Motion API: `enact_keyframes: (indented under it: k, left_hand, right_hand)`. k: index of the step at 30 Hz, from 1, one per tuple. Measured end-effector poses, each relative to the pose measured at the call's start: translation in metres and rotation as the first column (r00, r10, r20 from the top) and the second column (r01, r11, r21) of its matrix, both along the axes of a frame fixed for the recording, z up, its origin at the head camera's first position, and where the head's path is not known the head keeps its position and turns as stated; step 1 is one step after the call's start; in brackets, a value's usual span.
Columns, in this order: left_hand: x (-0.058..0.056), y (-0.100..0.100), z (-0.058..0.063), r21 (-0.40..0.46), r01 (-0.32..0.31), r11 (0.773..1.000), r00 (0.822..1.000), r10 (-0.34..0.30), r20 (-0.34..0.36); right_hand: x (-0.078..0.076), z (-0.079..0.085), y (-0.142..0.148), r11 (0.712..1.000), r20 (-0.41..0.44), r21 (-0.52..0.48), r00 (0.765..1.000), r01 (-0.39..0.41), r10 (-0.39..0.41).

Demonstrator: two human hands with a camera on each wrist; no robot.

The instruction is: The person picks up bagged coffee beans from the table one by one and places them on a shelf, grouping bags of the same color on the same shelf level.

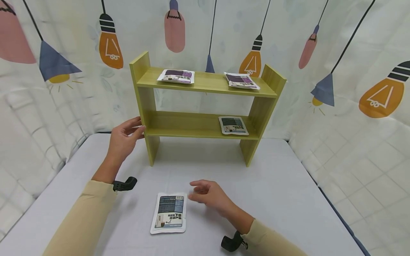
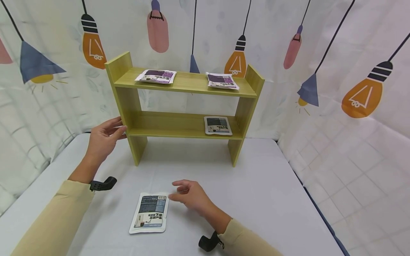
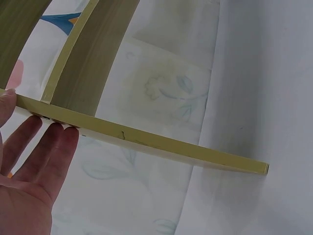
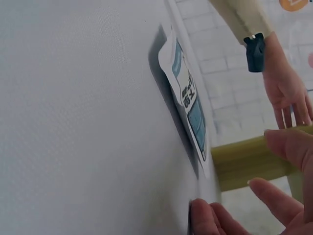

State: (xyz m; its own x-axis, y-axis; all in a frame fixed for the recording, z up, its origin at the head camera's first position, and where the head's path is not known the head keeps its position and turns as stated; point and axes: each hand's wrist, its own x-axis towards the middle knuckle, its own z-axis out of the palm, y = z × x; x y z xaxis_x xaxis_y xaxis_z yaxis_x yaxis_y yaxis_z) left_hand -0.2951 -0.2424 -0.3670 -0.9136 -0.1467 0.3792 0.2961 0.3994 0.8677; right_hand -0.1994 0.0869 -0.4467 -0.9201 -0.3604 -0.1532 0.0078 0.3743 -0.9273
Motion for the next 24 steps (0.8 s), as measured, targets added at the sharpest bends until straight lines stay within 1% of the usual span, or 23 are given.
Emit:
enact_keyframes:
  k: [2,8,18,24]
  left_hand:
    - [0.0,0.0,0.0,-0.002,0.0,1.0,1.0,0.0,0.002]
    - [-0.002,0.0,-0.001,-0.003,0.002,1.0,1.0,-0.002,0.001]
    - [0.0,0.0,0.0,-0.013,0.0,1.0,1.0,0.0,-0.009]
    - [0.002,0.001,0.001,-0.003,0.011,1.0,1.0,-0.011,-0.014]
  right_hand:
    - [0.003,0.0,-0.003,0.999,0.008,0.029,1.0,-0.023,0.023]
    - [0.009,-0.001,-0.012,0.995,0.02,0.057,0.997,-0.08,0.079]
    - [0.017,0.0,-0.024,0.993,-0.015,0.101,0.997,-0.069,0.071]
    - [0.019,-0.001,-0.031,0.981,-0.063,0.182,0.994,-0.071,0.084]
